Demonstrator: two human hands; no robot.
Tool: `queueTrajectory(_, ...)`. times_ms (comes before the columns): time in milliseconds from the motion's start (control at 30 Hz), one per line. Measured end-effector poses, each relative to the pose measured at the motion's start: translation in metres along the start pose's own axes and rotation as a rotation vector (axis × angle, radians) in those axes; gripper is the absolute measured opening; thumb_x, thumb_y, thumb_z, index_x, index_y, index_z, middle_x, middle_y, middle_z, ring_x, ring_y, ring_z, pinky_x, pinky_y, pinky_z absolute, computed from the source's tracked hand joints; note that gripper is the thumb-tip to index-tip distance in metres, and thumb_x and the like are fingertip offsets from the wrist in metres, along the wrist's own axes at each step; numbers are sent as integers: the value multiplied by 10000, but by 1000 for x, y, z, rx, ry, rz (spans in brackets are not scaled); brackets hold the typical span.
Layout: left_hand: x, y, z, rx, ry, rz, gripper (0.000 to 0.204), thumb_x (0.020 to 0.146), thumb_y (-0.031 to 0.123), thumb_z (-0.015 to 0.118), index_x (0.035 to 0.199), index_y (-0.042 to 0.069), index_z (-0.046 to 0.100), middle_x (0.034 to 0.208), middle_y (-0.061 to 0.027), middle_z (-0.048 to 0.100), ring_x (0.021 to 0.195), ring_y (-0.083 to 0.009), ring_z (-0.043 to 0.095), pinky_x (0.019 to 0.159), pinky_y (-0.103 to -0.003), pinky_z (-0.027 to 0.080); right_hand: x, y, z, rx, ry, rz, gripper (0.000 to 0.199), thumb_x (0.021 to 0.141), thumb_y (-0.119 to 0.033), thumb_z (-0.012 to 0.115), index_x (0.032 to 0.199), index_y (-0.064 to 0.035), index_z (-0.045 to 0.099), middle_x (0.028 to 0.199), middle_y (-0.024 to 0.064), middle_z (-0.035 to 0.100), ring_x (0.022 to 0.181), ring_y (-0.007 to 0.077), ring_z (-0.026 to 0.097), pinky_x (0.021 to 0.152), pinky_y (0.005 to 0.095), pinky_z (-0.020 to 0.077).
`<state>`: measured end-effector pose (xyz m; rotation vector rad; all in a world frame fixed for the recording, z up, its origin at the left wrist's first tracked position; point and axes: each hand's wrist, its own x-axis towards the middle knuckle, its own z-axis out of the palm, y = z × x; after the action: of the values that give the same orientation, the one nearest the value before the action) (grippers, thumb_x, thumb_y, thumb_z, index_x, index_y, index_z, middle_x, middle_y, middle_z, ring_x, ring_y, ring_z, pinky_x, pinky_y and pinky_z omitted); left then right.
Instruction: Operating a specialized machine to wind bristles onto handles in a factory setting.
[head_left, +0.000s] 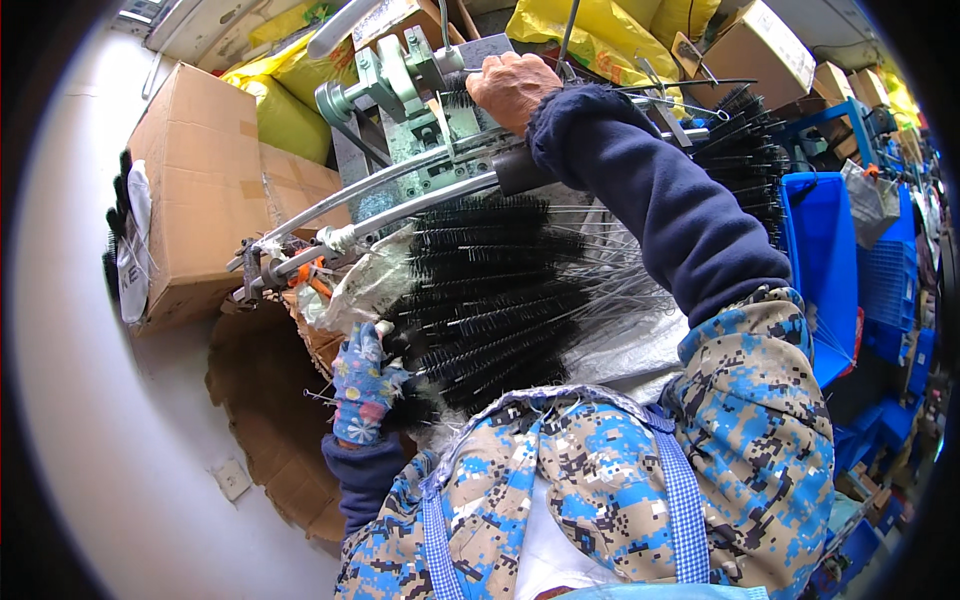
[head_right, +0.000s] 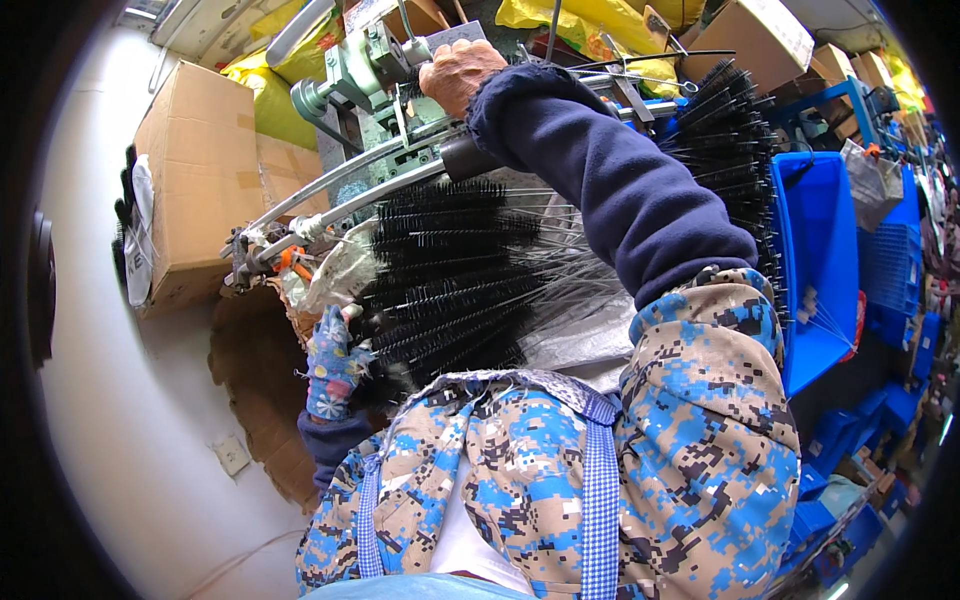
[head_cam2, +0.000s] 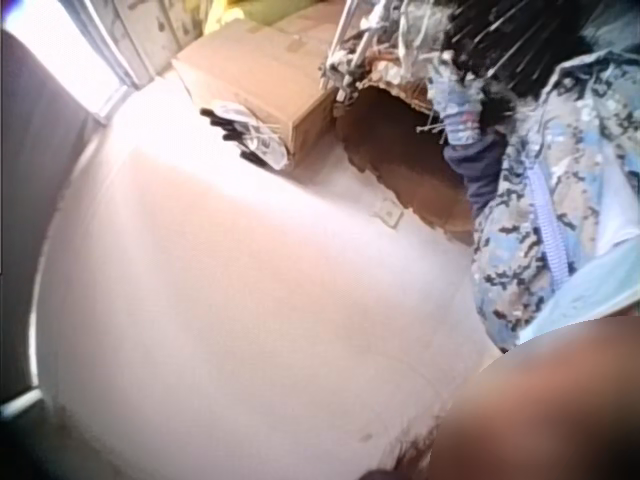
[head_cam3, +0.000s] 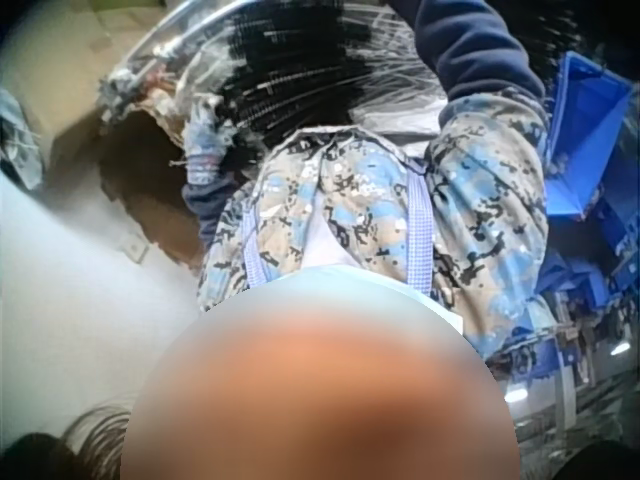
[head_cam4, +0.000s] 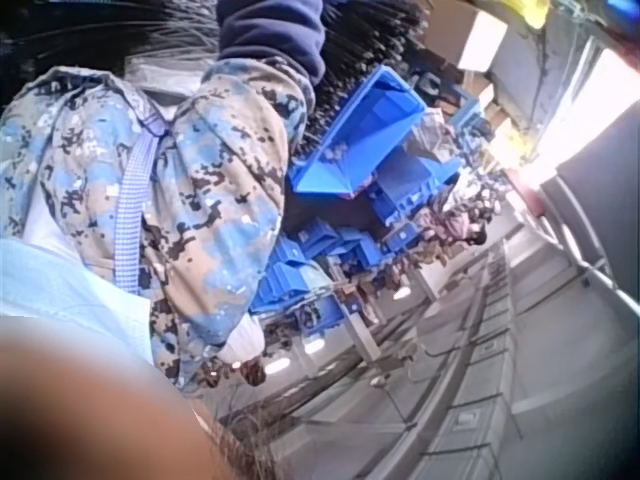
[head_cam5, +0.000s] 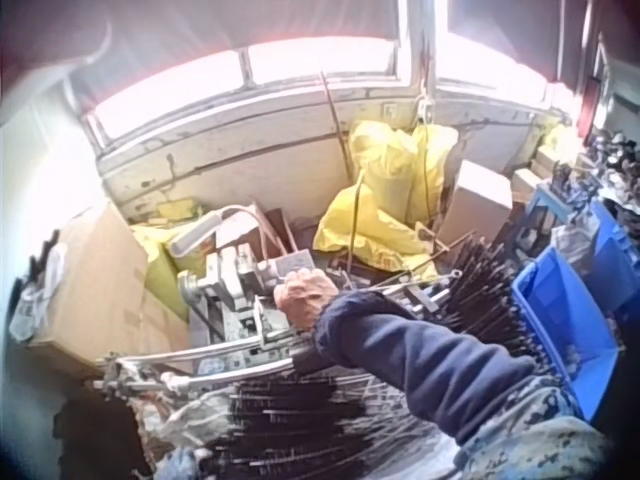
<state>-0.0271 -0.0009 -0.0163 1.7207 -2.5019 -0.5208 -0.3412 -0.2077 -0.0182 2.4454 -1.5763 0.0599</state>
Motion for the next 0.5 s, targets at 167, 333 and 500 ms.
queueTrajectory(167,11,-13,9,-92,106,62,402,572,83,680,952,64,549,850,-119,532,769,-325,539,657,-400,454,-3,5,3,-8,17,1,170,793,-84,519,945,-40,583,899,156,598,859,261,602,703,348,492)
queueTrajectory(333,9,-11,0,-48,188,67,382,584,16,634,956,54,562,864,-105,586,778,-296,587,684,-344,483,4,-1,1,24,61,-55,169,799,-85,512,946,-39,582,904,158,596,857,263,601,703,347,491)
queueTrajectory(500,14,0,2,-56,179,67,433,586,28,648,1006,65,552,915,-122,569,816,-304,578,686,-359,478,2,1,2,-26,-18,4,175,803,-86,507,953,-37,584,922,161,593,875,267,597,712,350,488)
